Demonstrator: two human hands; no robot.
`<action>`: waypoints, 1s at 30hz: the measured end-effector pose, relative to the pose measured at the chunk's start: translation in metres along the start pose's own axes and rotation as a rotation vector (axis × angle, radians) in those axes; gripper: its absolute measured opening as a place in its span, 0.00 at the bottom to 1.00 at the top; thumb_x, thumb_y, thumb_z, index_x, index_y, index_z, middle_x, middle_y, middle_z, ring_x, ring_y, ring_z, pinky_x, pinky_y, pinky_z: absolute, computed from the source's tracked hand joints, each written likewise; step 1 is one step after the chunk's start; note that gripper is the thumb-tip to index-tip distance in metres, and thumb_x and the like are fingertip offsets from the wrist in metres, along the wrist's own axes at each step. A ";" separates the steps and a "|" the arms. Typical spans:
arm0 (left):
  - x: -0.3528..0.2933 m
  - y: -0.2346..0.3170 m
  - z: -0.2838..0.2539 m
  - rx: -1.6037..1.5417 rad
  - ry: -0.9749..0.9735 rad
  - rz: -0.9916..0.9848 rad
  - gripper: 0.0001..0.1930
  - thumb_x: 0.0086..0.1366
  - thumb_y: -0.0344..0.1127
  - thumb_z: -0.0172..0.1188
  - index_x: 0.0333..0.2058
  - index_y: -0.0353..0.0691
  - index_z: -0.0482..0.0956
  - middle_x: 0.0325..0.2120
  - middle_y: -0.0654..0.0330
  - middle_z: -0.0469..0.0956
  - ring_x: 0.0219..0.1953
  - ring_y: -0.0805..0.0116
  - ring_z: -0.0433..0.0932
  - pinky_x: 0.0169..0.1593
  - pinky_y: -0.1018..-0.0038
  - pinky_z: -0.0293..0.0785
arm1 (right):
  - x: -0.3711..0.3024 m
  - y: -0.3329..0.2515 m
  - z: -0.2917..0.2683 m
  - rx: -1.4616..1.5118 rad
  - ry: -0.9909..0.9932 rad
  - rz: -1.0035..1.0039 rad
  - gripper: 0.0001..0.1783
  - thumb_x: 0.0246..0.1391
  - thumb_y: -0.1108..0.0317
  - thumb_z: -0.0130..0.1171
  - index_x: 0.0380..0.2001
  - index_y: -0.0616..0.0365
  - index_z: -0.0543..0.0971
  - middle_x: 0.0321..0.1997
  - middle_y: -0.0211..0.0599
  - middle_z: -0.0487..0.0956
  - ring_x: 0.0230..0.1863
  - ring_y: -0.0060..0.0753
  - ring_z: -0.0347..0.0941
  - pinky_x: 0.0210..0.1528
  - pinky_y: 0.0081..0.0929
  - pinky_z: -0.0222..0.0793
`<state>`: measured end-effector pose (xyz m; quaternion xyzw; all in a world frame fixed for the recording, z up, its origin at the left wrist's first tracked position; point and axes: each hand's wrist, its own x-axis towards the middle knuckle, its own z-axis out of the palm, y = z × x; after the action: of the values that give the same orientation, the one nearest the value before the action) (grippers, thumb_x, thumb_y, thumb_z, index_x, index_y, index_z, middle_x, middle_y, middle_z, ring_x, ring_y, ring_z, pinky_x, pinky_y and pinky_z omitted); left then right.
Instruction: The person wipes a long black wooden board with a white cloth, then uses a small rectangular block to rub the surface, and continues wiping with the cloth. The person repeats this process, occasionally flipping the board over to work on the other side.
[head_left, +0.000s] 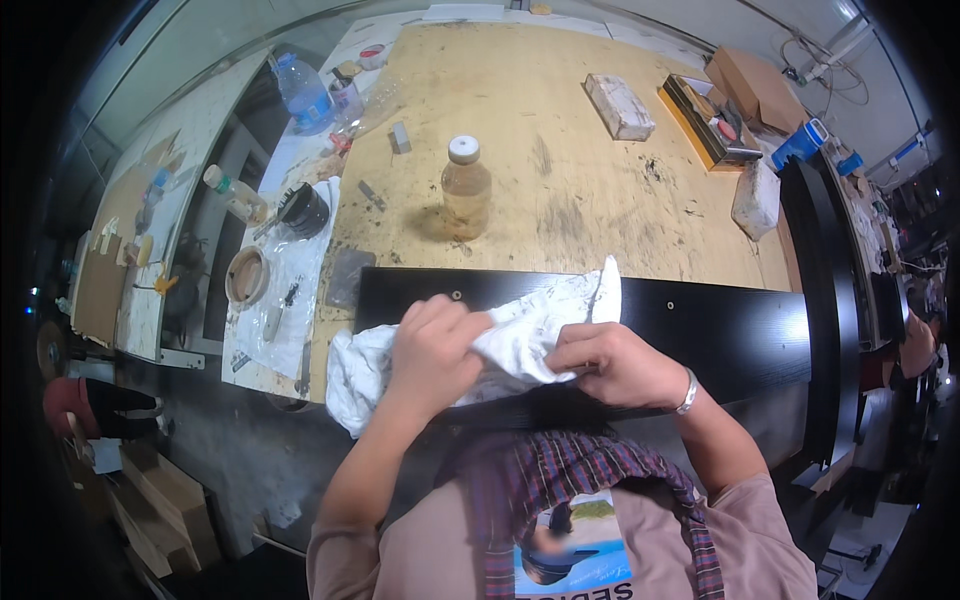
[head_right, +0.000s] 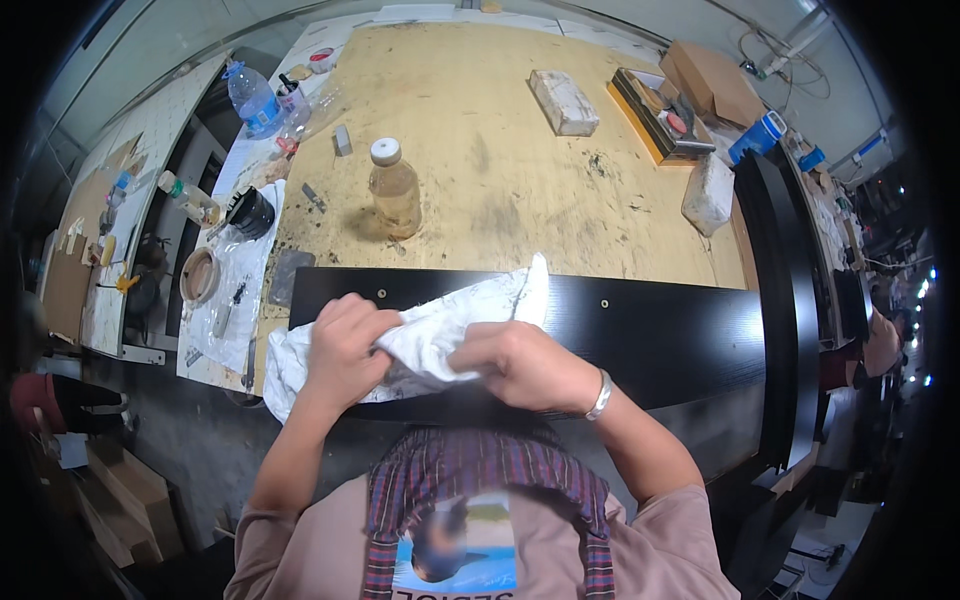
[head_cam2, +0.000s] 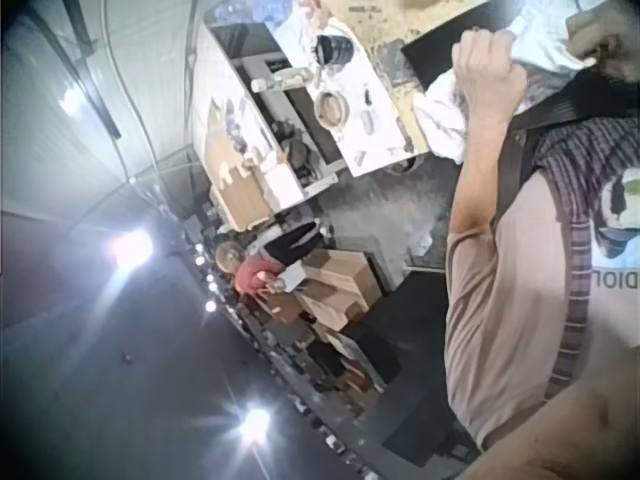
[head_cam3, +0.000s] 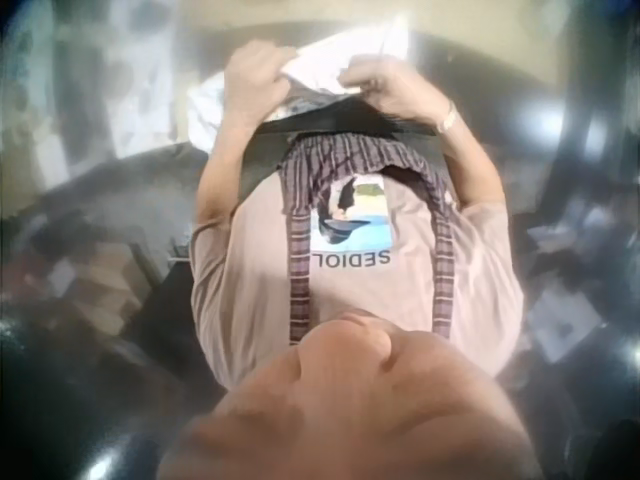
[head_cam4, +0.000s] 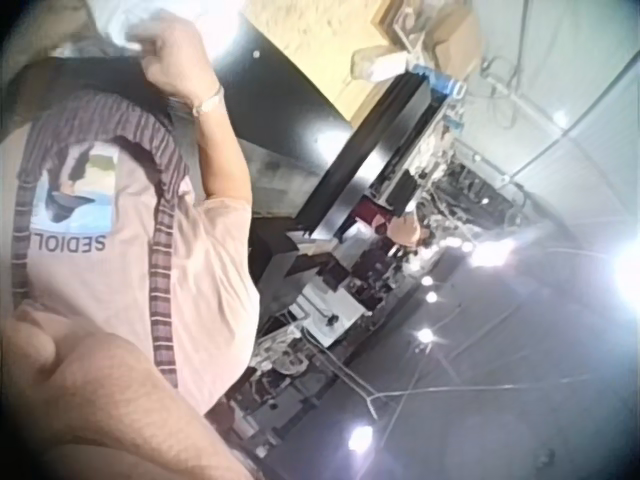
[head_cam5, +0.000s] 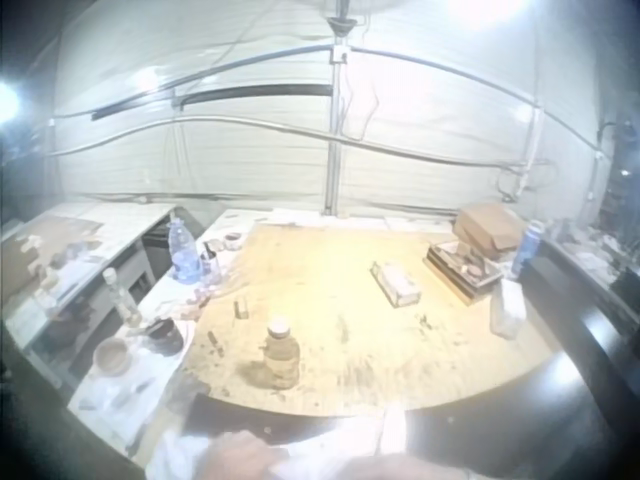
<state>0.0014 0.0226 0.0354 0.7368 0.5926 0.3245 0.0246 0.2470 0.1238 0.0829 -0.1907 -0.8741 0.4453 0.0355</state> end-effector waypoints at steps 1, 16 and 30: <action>-0.007 0.004 -0.007 -0.008 0.099 -0.019 0.09 0.49 0.34 0.71 0.30 0.41 0.83 0.22 0.60 0.73 0.30 0.56 0.75 0.33 0.60 0.71 | -0.002 0.001 0.004 -0.055 0.009 0.008 0.21 0.41 0.84 0.59 0.41 0.57 0.84 0.39 0.41 0.79 0.42 0.46 0.79 0.46 0.33 0.74; -0.041 0.029 -0.016 -0.251 -0.067 -0.180 0.16 0.53 0.36 0.73 0.41 0.40 0.84 0.36 0.56 0.82 0.41 0.55 0.80 0.43 0.65 0.77 | 0.019 0.044 0.035 -0.460 0.116 -0.019 0.14 0.46 0.69 0.69 0.38 0.58 0.83 0.38 0.34 0.80 0.44 0.37 0.76 0.43 0.33 0.75; -0.124 0.025 -0.048 -1.227 0.014 -0.922 0.16 0.60 0.27 0.69 0.46 0.26 0.83 0.37 0.58 0.86 0.37 0.75 0.82 0.43 0.76 0.78 | 0.158 0.082 -0.020 0.269 0.628 0.184 0.34 0.51 0.61 0.74 0.58 0.66 0.75 0.59 0.44 0.78 0.55 0.32 0.75 0.56 0.30 0.72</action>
<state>-0.0123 -0.1117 0.0282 0.2676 0.5536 0.5568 0.5584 0.1301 0.2404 0.0129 -0.3898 -0.7331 0.4775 0.2874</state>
